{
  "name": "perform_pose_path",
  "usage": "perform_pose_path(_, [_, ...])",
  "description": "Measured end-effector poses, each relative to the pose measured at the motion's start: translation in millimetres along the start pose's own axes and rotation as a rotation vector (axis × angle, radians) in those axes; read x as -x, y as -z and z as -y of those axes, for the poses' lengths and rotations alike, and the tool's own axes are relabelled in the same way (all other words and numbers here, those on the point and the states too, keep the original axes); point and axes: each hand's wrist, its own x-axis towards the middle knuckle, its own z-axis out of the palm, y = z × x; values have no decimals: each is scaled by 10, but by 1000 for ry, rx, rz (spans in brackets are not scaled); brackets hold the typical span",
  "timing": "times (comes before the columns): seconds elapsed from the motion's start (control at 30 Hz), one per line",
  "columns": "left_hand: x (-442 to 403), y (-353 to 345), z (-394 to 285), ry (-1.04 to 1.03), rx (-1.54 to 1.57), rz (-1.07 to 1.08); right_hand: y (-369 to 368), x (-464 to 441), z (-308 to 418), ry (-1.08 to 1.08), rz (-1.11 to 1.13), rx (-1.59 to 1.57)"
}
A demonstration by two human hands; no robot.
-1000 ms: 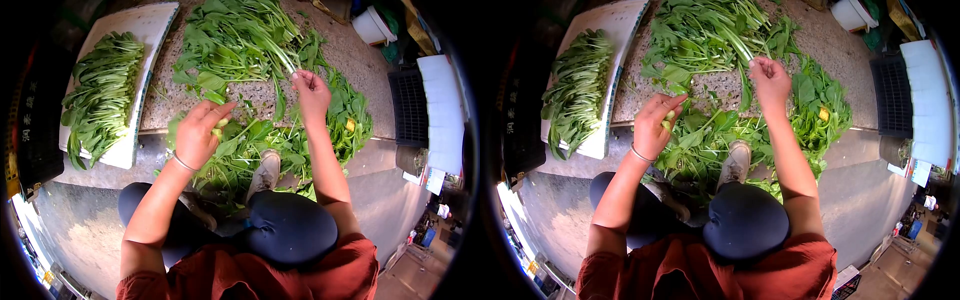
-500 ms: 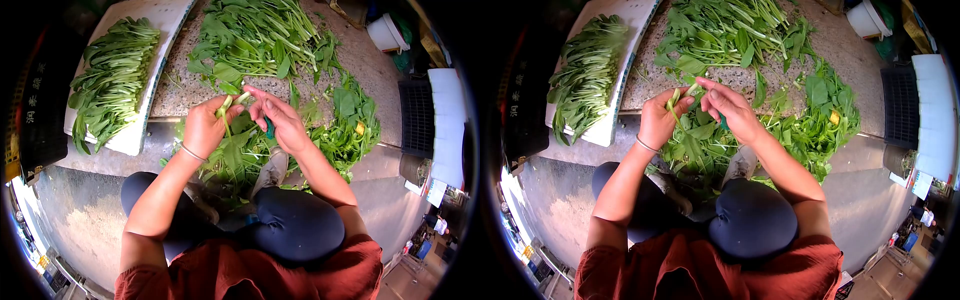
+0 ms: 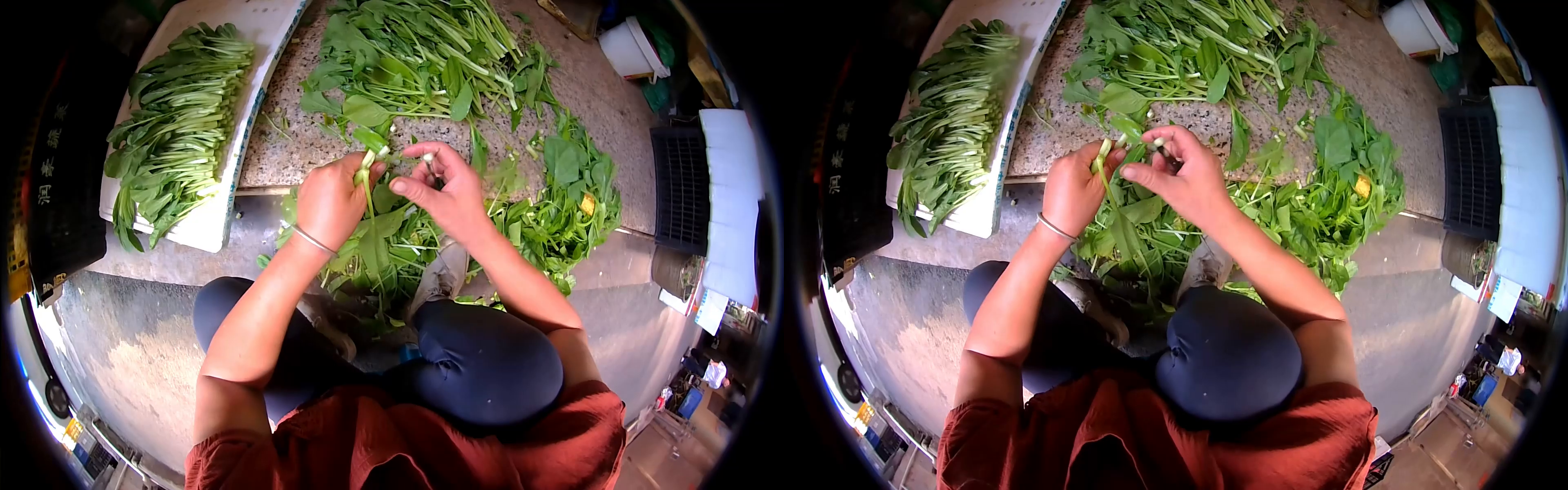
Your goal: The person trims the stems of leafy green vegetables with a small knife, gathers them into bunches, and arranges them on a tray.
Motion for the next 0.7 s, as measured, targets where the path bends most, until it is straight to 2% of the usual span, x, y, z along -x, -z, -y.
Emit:
perform_pose_path(0.07, [8,-20,16,-43,38,9,-55,58,64,12,88,114])
perform_pose_path(0.17, [31,-53,55,-89,15,9,-163,70,67,59,112,43])
perform_pose_path(0.27, [40,-16,59,-96,-53,7,-47,26,10,-34,123,139])
perform_pose_path(0.33, [31,53,10,-28,-149,18,107,-9,-43,-205,124,249])
perform_pose_path(0.37, [18,69,48,-44,-175,3,228,-62,-20,-258,196,476])
perform_pose_path(0.43, [-19,48,183,-15,-150,9,506,-192,-85,-398,326,408])
perform_pose_path(0.5, [-35,43,209,40,-110,72,745,-438,-455,-284,-163,424])
perform_pose_path(0.57, [-6,11,136,61,-53,85,970,-729,-758,-121,-508,673])
perform_pose_path(0.63, [-7,4,92,81,1,94,1105,-934,-1057,-150,-513,793])
perform_pose_path(0.7, [-16,12,75,66,32,57,1158,-992,-1047,-232,-452,922])
